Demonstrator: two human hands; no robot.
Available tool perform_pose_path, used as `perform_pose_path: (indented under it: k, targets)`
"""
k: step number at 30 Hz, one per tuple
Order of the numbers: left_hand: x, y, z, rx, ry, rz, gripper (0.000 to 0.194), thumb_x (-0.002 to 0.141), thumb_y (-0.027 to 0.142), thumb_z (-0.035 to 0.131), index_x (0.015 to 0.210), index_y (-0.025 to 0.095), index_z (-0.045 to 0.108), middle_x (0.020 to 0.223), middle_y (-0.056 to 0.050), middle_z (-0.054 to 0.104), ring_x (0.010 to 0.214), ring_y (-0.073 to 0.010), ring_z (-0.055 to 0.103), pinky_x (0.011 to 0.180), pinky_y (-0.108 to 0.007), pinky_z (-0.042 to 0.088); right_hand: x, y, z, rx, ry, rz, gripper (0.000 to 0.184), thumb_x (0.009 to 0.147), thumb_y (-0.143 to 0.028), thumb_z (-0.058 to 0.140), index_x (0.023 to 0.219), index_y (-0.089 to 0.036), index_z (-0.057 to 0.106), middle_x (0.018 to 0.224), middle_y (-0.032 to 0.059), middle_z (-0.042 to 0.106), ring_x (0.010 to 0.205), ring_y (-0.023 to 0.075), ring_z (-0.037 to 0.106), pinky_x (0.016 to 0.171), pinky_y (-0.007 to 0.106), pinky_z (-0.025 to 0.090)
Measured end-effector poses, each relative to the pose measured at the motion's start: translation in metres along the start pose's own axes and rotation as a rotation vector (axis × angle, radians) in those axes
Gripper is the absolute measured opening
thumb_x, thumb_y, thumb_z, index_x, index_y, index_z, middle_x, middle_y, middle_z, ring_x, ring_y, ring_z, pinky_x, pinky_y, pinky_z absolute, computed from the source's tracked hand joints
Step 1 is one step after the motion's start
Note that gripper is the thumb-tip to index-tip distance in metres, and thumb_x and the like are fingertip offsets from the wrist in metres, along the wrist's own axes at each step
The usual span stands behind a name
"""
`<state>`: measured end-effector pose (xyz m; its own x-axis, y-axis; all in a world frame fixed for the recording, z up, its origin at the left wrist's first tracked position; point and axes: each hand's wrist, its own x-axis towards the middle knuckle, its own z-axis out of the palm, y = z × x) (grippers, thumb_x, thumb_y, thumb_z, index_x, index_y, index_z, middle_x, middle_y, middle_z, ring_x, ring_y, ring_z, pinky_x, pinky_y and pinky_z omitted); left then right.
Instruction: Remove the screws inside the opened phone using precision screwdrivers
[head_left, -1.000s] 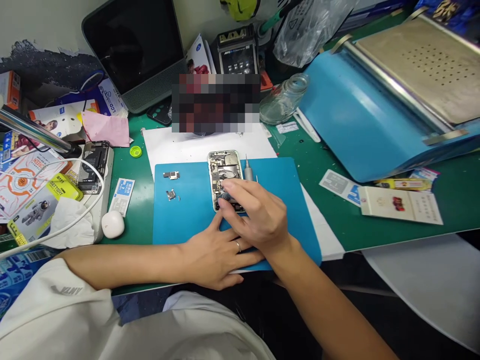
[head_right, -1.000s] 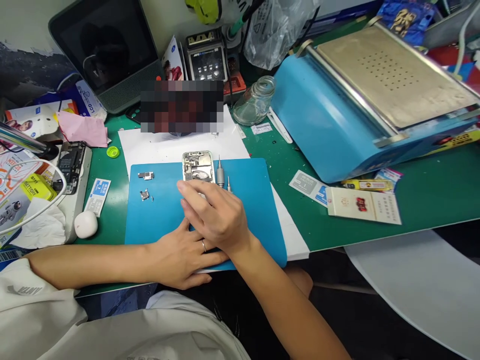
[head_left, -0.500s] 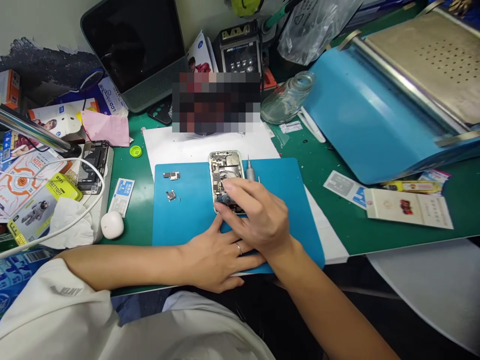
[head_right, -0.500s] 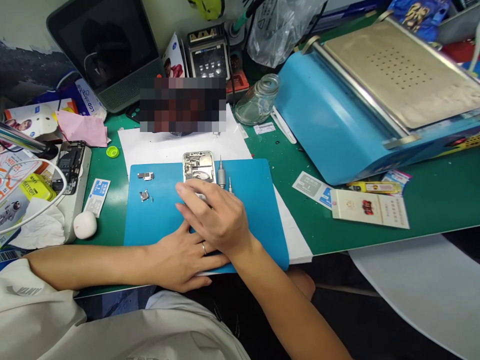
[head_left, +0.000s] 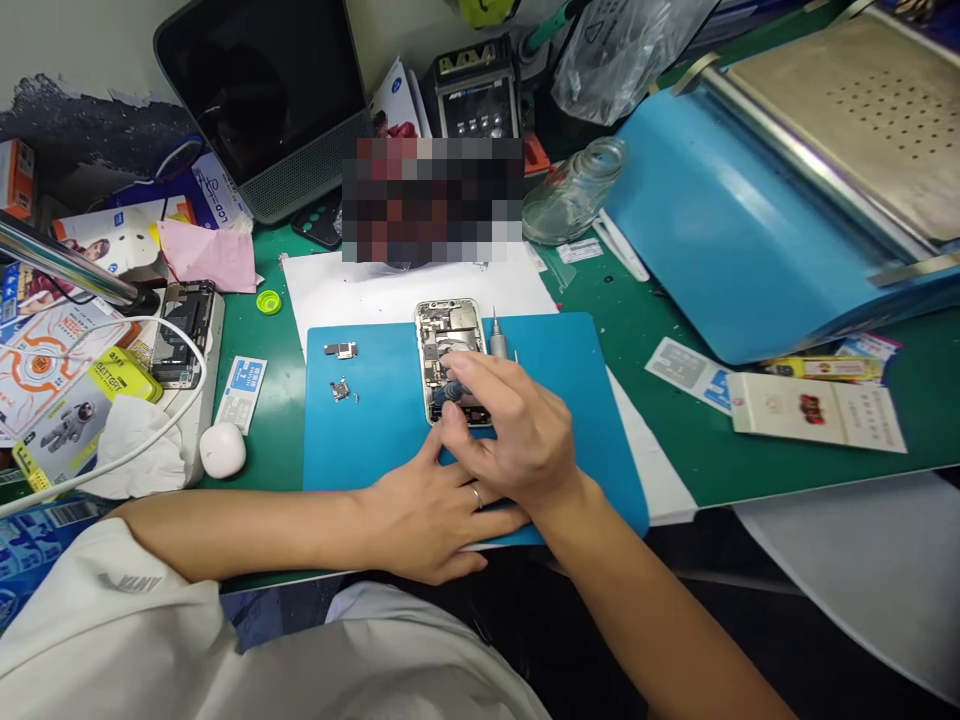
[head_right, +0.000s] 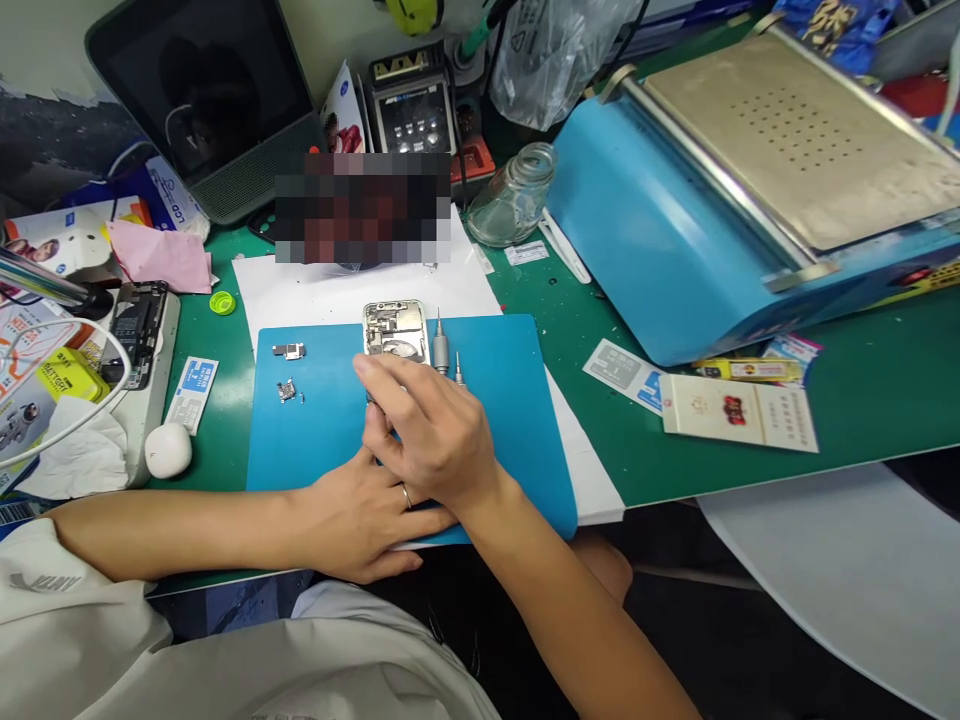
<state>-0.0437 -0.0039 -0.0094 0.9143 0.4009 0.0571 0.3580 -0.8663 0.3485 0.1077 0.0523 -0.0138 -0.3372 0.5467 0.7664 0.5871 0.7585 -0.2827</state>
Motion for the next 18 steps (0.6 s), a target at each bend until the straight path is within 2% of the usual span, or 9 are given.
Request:
perform_pose_path:
  k: [6, 12, 14, 18]
  targets:
    - [0.0007, -0.0009, -0.0016, 0.004, -0.03, 0.003, 0.051, 0.096, 0.042, 0.059, 0.141, 0.017, 0.054, 0.144, -0.015, 0.058, 0.137, -0.0335, 0.047, 0.119, -0.063, 0.024, -0.0009, 0.0012, -0.0004, 0.023, -0.011, -0.032, 0.07, 0.086, -0.011, 0.071, 0.149, -0.019, 0.039, 0.115, 0.0135, 0.075, 0.102, 0.0241, 0.075, 0.079, 0.035, 0.066]
    - [0.0003, -0.0007, -0.0008, 0.002, -0.021, 0.015, 0.053, 0.095, 0.042, 0.06, 0.141, 0.016, 0.054, 0.144, -0.016, 0.057, 0.14, -0.0342, 0.043, 0.119, -0.065, 0.023, -0.0016, -0.0003, -0.0015, 0.033, -0.017, -0.004, 0.07, 0.088, -0.009, 0.065, 0.152, -0.018, 0.037, 0.096, 0.0067, 0.078, 0.077, 0.0195, 0.075, 0.064, 0.03, 0.062]
    - [0.0006, -0.0006, -0.0004, 0.001, -0.026, 0.016, 0.055, 0.095, 0.042, 0.06, 0.142, 0.016, 0.053, 0.146, -0.016, 0.056, 0.141, -0.0345, 0.042, 0.119, -0.067, 0.022, -0.0015, -0.001, -0.0019, 0.054, -0.02, 0.021, 0.072, 0.089, -0.009, 0.065, 0.153, -0.02, 0.035, 0.092, 0.0041, 0.078, 0.074, 0.0191, 0.075, 0.062, 0.029, 0.062]
    - [0.0018, -0.0008, -0.0014, 0.006, -0.018, 0.026, 0.059, 0.094, 0.042, 0.062, 0.145, 0.015, 0.051, 0.149, -0.015, 0.054, 0.145, -0.0354, 0.038, 0.12, -0.07, 0.021, -0.0028, -0.0018, -0.0015, 0.111, -0.002, 0.09, 0.075, 0.088, -0.007, 0.066, 0.154, -0.025, 0.035, 0.101, 0.0045, 0.077, 0.079, 0.0198, 0.076, 0.065, 0.03, 0.064]
